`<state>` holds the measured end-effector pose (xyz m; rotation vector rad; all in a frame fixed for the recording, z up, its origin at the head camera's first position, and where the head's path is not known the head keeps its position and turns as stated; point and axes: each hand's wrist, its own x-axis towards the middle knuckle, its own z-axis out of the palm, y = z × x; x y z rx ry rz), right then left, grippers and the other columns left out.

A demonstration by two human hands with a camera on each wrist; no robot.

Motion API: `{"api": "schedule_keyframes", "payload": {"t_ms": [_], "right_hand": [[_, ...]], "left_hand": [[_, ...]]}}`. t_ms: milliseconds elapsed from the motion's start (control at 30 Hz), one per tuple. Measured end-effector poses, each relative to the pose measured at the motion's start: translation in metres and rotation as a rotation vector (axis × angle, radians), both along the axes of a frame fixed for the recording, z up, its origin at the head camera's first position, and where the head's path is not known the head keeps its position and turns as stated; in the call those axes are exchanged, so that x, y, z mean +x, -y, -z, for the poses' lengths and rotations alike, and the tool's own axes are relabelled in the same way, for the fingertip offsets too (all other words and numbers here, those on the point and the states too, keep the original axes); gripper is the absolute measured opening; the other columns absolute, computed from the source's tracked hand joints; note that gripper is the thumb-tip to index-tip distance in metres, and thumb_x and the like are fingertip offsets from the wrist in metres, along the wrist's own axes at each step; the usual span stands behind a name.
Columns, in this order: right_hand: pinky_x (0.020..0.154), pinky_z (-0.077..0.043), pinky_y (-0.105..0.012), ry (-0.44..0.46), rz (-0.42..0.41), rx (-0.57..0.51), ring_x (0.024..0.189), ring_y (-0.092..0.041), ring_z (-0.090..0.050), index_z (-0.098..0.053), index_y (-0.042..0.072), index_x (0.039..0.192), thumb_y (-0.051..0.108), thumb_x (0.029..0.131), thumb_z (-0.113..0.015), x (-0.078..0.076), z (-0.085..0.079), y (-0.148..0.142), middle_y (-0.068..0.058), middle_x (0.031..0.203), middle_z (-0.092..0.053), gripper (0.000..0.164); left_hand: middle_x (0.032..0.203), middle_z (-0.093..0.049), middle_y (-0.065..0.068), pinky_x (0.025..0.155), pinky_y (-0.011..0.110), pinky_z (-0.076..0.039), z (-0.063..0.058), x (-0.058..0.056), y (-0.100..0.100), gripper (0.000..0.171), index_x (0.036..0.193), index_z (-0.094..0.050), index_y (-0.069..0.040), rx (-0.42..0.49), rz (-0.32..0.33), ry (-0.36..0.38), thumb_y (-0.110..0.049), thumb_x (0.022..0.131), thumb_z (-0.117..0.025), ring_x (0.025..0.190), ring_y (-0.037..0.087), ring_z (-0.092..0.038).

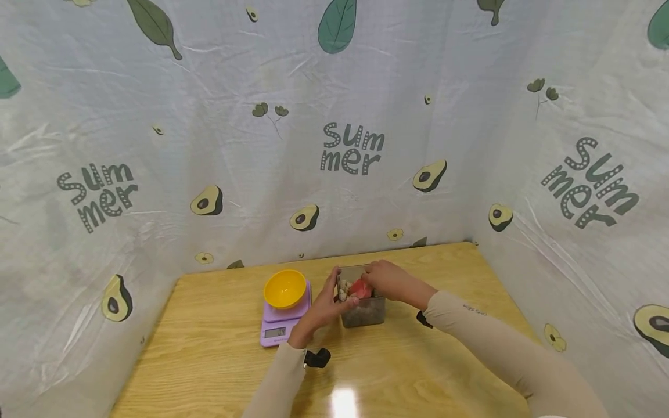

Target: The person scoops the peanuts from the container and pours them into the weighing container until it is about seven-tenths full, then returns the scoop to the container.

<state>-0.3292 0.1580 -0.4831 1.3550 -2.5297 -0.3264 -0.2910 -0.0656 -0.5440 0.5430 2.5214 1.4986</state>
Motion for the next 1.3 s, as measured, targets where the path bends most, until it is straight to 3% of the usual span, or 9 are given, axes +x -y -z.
{"api": "schedule_keyframes", "payload": {"t_ms": [167, 400, 600, 733, 867, 1133, 1300], "right_hand": [[0.08, -0.055, -0.038, -0.053, -0.007, -0.026, 0.087, -0.021, -0.063, -0.071, 0.011, 0.103, 0.016, 0.086, -0.075, 0.0, 0.001, 0.004, -0.003, 0.092, -0.068, 0.018], [0.076, -0.054, -0.04, 0.039, 0.059, -0.128, 0.078, -0.02, -0.061, -0.071, 0.012, 0.093, 0.015, 0.086, -0.075, 0.003, 0.006, 0.003, -0.001, 0.082, -0.065, 0.009], [0.075, -0.053, -0.039, -0.014, 0.047, -0.055, 0.081, -0.021, -0.064, -0.072, 0.011, 0.096, 0.013, 0.086, -0.073, 0.0, 0.008, 0.01, -0.003, 0.086, -0.068, 0.01], [0.078, -0.055, -0.04, 0.057, 0.017, -0.113, 0.077, -0.02, -0.063, -0.073, 0.011, 0.092, 0.012, 0.086, -0.074, -0.001, 0.004, 0.007, -0.001, 0.081, -0.067, 0.007], [0.077, -0.055, -0.041, 0.124, 0.038, -0.206, 0.077, -0.02, -0.064, -0.072, 0.011, 0.093, 0.013, 0.088, -0.072, 0.0, 0.002, 0.0, -0.001, 0.082, -0.067, 0.006], [0.078, -0.055, -0.04, -0.029, 0.052, -0.16, 0.082, -0.021, -0.064, -0.071, 0.01, 0.099, 0.01, 0.086, -0.073, -0.001, 0.008, 0.007, -0.003, 0.088, -0.069, 0.013], [0.081, -0.055, -0.042, 0.085, 0.074, -0.212, 0.086, -0.024, -0.066, -0.072, 0.009, 0.1, 0.009, 0.09, -0.069, 0.001, 0.01, 0.005, -0.005, 0.092, -0.07, 0.011]], "left_hand": [[0.167, -0.008, 0.008, 0.117, 0.057, -0.029, -0.003, -0.001, 0.002, 0.107, 0.159, 0.0, -0.025, -0.002, -0.012, -0.001, -0.063, 0.084, -0.065, 0.149, 0.037, -0.025], [0.167, -0.01, 0.005, 0.119, 0.055, -0.026, -0.001, -0.001, 0.004, 0.107, 0.16, -0.001, -0.023, -0.009, -0.011, 0.0, -0.062, 0.084, -0.066, 0.151, 0.034, -0.022], [0.167, -0.01, 0.005, 0.119, 0.055, -0.027, 0.002, -0.001, 0.004, 0.108, 0.16, -0.002, -0.024, -0.009, -0.016, 0.006, -0.063, 0.083, -0.066, 0.151, 0.034, -0.023], [0.167, -0.009, 0.007, 0.117, 0.057, -0.03, 0.003, -0.002, 0.003, 0.108, 0.159, -0.002, -0.027, -0.01, -0.024, 0.02, -0.064, 0.082, -0.067, 0.149, 0.036, -0.025], [0.167, -0.009, 0.007, 0.116, 0.059, -0.03, 0.003, -0.001, 0.002, 0.109, 0.159, -0.001, -0.027, -0.018, -0.026, 0.018, -0.066, 0.082, -0.066, 0.149, 0.037, -0.025], [0.167, -0.01, 0.006, 0.118, 0.057, -0.027, 0.003, -0.001, 0.001, 0.109, 0.159, -0.001, -0.024, -0.008, -0.018, 0.009, -0.067, 0.082, -0.064, 0.15, 0.035, -0.023], [0.167, -0.01, 0.006, 0.118, 0.057, -0.027, 0.002, 0.0, 0.002, 0.107, 0.159, -0.002, -0.024, -0.005, -0.022, 0.002, -0.065, 0.083, -0.065, 0.15, 0.035, -0.024]]}}
